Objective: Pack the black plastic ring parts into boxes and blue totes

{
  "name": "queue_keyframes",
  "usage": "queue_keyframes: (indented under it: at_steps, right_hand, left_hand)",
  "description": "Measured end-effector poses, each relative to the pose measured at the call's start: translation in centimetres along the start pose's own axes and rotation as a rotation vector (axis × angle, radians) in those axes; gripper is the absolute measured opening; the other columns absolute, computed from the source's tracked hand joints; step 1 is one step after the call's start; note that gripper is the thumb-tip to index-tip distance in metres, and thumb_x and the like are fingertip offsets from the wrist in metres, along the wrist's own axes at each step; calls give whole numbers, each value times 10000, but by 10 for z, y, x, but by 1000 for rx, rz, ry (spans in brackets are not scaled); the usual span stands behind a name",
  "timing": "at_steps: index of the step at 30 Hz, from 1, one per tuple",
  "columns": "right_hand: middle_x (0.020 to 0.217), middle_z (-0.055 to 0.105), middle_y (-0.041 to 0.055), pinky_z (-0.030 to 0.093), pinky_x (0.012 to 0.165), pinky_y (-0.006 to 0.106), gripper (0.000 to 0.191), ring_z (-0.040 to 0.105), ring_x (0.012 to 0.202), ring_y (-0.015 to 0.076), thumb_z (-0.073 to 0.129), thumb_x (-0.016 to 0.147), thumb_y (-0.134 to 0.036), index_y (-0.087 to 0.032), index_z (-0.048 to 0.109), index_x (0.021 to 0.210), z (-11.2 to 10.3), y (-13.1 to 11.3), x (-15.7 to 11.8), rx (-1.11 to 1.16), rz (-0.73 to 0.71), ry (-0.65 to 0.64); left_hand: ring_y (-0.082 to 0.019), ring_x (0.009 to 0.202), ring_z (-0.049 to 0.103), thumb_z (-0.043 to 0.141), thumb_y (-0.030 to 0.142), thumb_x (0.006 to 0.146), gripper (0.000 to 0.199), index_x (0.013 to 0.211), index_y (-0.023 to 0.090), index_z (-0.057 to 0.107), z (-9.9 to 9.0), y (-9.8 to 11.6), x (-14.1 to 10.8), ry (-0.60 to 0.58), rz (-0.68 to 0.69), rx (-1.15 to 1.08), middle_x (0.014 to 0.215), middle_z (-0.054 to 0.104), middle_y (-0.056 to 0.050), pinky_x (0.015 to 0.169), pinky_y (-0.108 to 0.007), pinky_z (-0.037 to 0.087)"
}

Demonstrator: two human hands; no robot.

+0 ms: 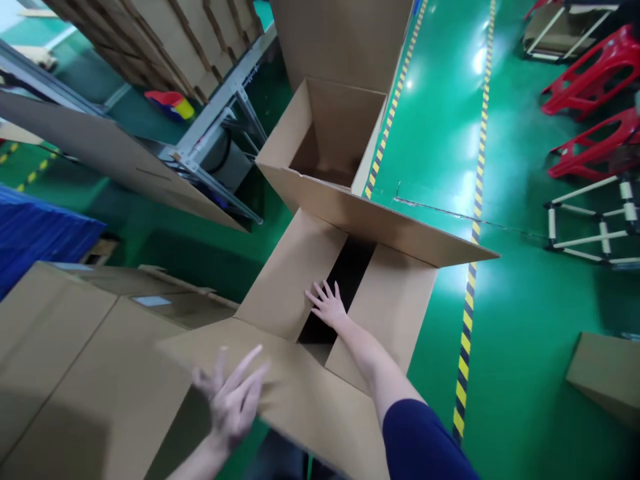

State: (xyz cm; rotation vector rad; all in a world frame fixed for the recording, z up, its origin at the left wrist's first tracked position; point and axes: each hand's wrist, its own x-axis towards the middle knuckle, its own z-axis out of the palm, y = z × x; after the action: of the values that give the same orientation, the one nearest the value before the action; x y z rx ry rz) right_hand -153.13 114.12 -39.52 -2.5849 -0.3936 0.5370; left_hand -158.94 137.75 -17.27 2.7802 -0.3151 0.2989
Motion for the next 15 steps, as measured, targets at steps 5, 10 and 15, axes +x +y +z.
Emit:
queue_keyframes:
  at_steps: [5,10,15]
  right_hand:
    - [1643,390,82,96,1250,637,526,234,1556,330,487,1035,-446,-297,495,1540,-167,39,-27,-106,-114,394]
    - [1340,621,246,295,1152,668,540,476,1403,368,343,1060,-477,-139,685,1307,-300,163,-104,-133,586,700]
    - [1091,714,252,451,1039,654,661,663,1142,398,278,1036,-567,-141,686,1333,-199,166,-149,-40,672,543]
  left_hand:
    - [-328,1529,349,361,283,984,470,1083,342,816,147,70,83,-267,96,-29,1466,597,18,1270,-693,11]
    - [-342,1561,268,394,338,1034,524,1478,89,521,280,89,114,-309,-9,-150,1632,376,-206,1288,-586,220]
    - [-287,1522,347,334,306,1058,398,1357,130,528,322,74,81,-49,-353,-290,1502,469,-234,1284,-515,278]
